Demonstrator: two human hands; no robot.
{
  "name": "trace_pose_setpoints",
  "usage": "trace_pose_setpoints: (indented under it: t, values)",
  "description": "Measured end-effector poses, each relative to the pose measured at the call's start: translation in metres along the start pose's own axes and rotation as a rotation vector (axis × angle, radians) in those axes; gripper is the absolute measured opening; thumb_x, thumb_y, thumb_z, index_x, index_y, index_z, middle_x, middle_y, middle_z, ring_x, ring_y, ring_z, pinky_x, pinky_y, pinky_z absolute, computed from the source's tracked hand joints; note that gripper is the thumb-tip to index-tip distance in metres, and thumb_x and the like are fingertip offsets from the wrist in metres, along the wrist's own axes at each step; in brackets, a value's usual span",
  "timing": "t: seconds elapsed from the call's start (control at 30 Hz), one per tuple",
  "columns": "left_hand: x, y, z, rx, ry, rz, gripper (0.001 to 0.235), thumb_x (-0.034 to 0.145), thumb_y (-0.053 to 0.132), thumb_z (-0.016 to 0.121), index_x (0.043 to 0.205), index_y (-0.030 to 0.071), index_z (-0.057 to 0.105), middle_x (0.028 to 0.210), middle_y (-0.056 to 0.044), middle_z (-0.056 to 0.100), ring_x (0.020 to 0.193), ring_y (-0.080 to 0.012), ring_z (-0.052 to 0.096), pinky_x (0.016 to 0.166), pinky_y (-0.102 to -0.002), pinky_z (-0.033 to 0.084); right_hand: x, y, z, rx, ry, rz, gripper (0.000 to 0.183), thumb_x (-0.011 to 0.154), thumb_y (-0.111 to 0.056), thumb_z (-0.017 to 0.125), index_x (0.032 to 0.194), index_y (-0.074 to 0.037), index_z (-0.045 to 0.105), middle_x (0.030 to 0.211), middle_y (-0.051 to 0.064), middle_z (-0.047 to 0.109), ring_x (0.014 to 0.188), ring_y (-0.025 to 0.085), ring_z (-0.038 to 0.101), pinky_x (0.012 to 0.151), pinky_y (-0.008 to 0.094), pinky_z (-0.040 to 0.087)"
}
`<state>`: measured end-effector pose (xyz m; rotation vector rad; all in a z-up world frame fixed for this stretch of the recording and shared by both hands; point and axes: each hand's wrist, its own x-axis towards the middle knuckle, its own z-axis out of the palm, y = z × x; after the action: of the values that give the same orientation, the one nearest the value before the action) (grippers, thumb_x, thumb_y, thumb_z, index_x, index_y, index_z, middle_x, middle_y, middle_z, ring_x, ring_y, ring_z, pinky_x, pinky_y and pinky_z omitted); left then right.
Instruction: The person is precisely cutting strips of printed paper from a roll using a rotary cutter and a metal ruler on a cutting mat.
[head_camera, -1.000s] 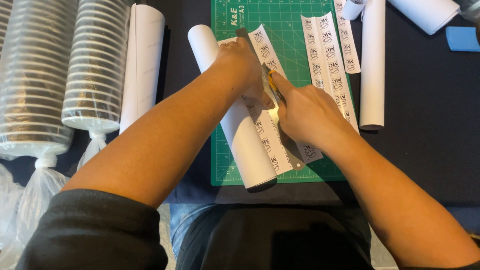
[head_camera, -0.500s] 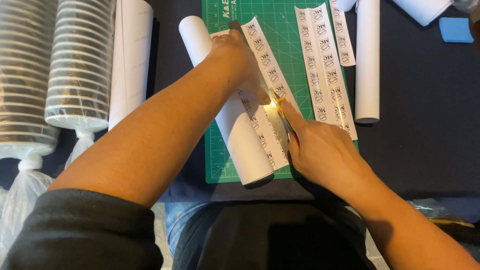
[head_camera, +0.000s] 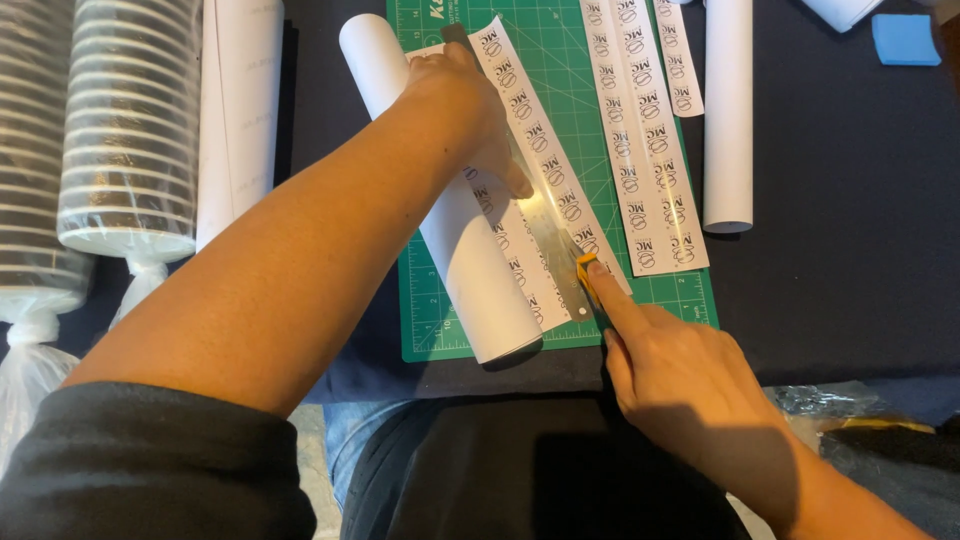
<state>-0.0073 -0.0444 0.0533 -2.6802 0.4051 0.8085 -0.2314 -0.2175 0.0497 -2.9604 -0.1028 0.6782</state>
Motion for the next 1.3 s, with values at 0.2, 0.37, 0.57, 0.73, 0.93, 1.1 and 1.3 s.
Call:
trace_pose_setpoints:
  t: [0.2, 0.37, 0.57, 0.73, 0.93, 1.1, 1.3]
  values:
    - [0.001, -0.001, 0.002, -0.018, 0.04, 0.008, 0.126, 0.064, 0.105, 0.07, 0.154, 0.018, 0.051, 0.137, -0.02, 0.046, 0.123, -0.0365, 0.055, 0.104, -0.049, 0.049, -0.021, 0.014, 0.028, -0.032, 0.166, -0.006, 0.074, 0.094, -0.029, 0.053, 0.164, -0.036, 0.033, 0.102, 0.008, 0.075, 0.077, 0.047, 0.071, 0.066, 0.066, 0.054]
    - [0.001, -0.001, 0.001, -0.005, 0.028, 0.013, 0.127, 0.064, 0.106, 0.067, 0.154, 0.019, 0.051, 0.142, -0.022, 0.044, 0.128, -0.0375, 0.052, 0.107, -0.05, 0.047, -0.04, 0.026, 0.046, -0.186, 0.333, -0.103, 0.071, 0.089, -0.031, 0.057, 0.159, -0.029, 0.045, 0.08, 0.0, 0.07, 0.059, 0.035, 0.07, 0.051, 0.055, 0.058]
    - [0.005, 0.0, 0.003, 0.003, 0.041, 0.016, 0.129, 0.063, 0.108, 0.067, 0.153, 0.017, 0.053, 0.141, -0.022, 0.045, 0.124, -0.0384, 0.056, 0.103, -0.05, 0.05, -0.061, 0.04, 0.066, -0.239, 0.475, -0.156, 0.065, 0.093, -0.029, 0.055, 0.158, -0.027, 0.049, 0.069, -0.005, 0.058, 0.047, 0.026, 0.061, 0.043, 0.043, 0.052]
    - [0.004, 0.001, 0.002, 0.011, 0.027, 0.008, 0.128, 0.063, 0.109, 0.066, 0.153, 0.018, 0.053, 0.143, -0.023, 0.044, 0.125, -0.037, 0.055, 0.101, -0.049, 0.05, -0.072, 0.058, 0.086, -0.219, 0.305, -0.119, 0.074, 0.089, -0.031, 0.056, 0.161, -0.029, 0.037, 0.084, -0.004, 0.071, 0.062, 0.028, 0.073, 0.047, 0.052, 0.057]
    - [0.0, 0.0, 0.0, -0.004, 0.021, 0.006, 0.129, 0.063, 0.107, 0.068, 0.153, 0.015, 0.052, 0.144, -0.022, 0.044, 0.124, -0.0374, 0.057, 0.107, -0.049, 0.048, -0.078, 0.07, 0.088, -0.18, 0.374, -0.067, 0.061, 0.088, -0.037, 0.058, 0.149, -0.028, 0.051, 0.084, 0.008, 0.072, 0.05, 0.045, 0.066, 0.046, 0.058, 0.051]
    - [-0.009, -0.004, -0.001, -0.013, 0.046, 0.032, 0.128, 0.066, 0.104, 0.069, 0.153, 0.012, 0.05, 0.142, -0.021, 0.047, 0.123, -0.0373, 0.06, 0.103, -0.048, 0.052, -0.063, 0.063, 0.029, 0.251, 0.066, 0.335, 0.055, 0.085, -0.046, 0.071, 0.138, -0.04, 0.057, 0.111, 0.003, 0.081, 0.101, 0.027, 0.079, 0.088, 0.039, 0.058]
    - [-0.023, -0.007, 0.005, 0.054, 0.118, 0.071, 0.116, 0.075, 0.104, 0.059, 0.139, 0.008, 0.066, 0.135, -0.025, 0.053, 0.114, -0.0365, 0.063, 0.097, -0.044, 0.052, 0.031, 0.054, 0.04, 0.372, 0.454, 0.125, 0.037, 0.091, -0.036, 0.076, 0.108, -0.011, 0.055, 0.093, 0.019, 0.074, 0.087, 0.05, 0.068, 0.077, 0.055, 0.047]
